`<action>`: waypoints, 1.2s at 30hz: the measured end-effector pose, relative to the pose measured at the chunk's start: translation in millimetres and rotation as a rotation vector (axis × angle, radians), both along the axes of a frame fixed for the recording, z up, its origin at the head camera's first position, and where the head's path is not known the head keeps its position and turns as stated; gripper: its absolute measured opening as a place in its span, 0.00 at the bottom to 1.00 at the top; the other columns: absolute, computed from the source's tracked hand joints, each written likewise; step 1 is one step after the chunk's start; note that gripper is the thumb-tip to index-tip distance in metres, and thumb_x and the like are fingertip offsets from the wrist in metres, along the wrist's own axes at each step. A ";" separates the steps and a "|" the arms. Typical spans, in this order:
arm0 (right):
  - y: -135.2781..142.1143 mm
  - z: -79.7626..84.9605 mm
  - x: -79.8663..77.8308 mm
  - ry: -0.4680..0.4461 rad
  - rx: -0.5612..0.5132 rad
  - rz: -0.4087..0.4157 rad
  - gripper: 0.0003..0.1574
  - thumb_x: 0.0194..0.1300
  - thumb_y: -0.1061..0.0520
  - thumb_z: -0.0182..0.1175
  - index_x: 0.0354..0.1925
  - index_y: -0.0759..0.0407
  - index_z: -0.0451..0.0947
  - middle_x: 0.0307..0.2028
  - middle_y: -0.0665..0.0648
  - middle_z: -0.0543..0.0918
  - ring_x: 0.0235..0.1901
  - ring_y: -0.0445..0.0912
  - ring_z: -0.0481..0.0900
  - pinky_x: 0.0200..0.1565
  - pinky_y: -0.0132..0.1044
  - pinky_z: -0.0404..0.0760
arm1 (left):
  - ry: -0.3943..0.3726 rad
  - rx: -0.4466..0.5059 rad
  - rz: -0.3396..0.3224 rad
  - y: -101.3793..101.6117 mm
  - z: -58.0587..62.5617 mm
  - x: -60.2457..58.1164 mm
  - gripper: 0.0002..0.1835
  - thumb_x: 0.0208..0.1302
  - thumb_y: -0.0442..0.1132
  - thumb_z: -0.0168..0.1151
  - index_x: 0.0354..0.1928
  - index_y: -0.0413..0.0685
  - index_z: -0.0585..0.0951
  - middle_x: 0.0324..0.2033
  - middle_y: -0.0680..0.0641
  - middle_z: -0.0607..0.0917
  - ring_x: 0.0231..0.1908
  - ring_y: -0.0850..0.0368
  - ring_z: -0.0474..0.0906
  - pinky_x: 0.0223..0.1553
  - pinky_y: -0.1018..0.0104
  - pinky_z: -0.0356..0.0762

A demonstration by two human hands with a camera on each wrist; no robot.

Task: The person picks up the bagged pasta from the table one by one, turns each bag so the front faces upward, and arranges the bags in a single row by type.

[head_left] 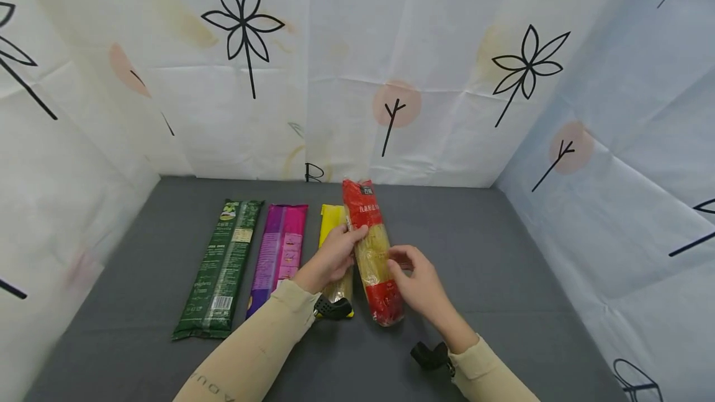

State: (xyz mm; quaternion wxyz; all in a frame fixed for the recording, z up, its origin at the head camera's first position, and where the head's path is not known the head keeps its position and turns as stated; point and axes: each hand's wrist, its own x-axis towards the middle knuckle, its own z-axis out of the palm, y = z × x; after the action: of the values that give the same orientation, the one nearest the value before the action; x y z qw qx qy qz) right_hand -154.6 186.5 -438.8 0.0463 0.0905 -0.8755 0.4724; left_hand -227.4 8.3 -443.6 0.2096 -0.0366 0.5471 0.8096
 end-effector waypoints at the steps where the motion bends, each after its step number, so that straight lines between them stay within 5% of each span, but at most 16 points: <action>1: 3.5 -0.7 -3.4 -0.061 -0.066 -0.005 0.19 0.69 0.51 0.59 0.55 0.57 0.75 0.47 0.54 0.79 0.46 0.46 0.78 0.49 0.48 0.78 | 0.001 0.008 -0.015 -0.9 -0.2 0.8 0.26 0.72 0.45 0.55 0.65 0.40 0.65 0.53 0.39 0.77 0.48 0.49 0.78 0.47 0.52 0.78; 7: 13.1 -6.3 -20.0 -0.435 -0.430 0.083 0.35 0.73 0.40 0.50 0.64 0.64 0.65 0.56 0.63 0.73 0.54 0.52 0.74 0.55 0.48 0.73 | 0.005 0.087 -0.134 -2.5 -2.1 3.2 0.26 0.73 0.44 0.53 0.65 0.36 0.64 0.54 0.38 0.76 0.49 0.48 0.77 0.51 0.49 0.76; 10: 12.0 -8.1 -24.2 -0.528 -0.531 0.132 0.35 0.74 0.41 0.49 0.64 0.67 0.63 0.56 0.64 0.73 0.54 0.51 0.73 0.55 0.46 0.73 | 0.011 0.069 -0.178 -3.1 -3.4 4.5 0.26 0.73 0.44 0.53 0.65 0.35 0.65 0.54 0.38 0.77 0.49 0.49 0.77 0.53 0.49 0.74; 18: 6.6 -13.8 -27.5 -0.516 -0.585 0.071 0.31 0.72 0.44 0.55 0.58 0.67 0.65 0.50 0.62 0.75 0.47 0.49 0.75 0.48 0.42 0.75 | 0.058 -0.130 -0.184 -4.3 -5.2 4.6 0.26 0.71 0.50 0.56 0.61 0.37 0.71 0.50 0.41 0.80 0.48 0.49 0.77 0.55 0.50 0.72; 25: 4.1 -14.8 -29.7 -0.446 -0.589 0.006 0.24 0.71 0.49 0.57 0.52 0.66 0.65 0.44 0.63 0.78 0.42 0.50 0.78 0.43 0.42 0.77 | 0.151 -0.293 -0.120 -1.1 -8.1 5.4 0.27 0.69 0.52 0.58 0.60 0.38 0.73 0.47 0.43 0.80 0.46 0.50 0.77 0.53 0.50 0.74; 30: 7.7 -18.1 -34.2 -0.466 -0.601 -0.035 0.30 0.68 0.48 0.60 0.59 0.61 0.62 0.48 0.64 0.78 0.44 0.51 0.78 0.43 0.44 0.78 | 0.189 -0.376 -0.089 3.1 -10.7 8.0 0.28 0.69 0.52 0.58 0.60 0.38 0.73 0.45 0.43 0.81 0.44 0.51 0.78 0.51 0.51 0.75; 36: 13.7 -19.0 -43.6 -0.482 -0.622 -0.083 0.34 0.68 0.49 0.60 0.64 0.58 0.58 0.55 0.65 0.75 0.47 0.52 0.78 0.45 0.45 0.78 | 0.295 -0.527 -0.138 9.1 -18.0 12.2 0.30 0.68 0.48 0.60 0.64 0.37 0.67 0.48 0.41 0.80 0.44 0.50 0.78 0.47 0.52 0.78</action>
State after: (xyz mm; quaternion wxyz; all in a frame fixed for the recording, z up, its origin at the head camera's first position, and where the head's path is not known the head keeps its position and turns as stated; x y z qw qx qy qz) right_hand -198.1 200.2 -457.7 -0.1160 -0.0769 -0.6793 0.7205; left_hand -215.2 17.5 -461.5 0.1655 0.0652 0.7640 0.6202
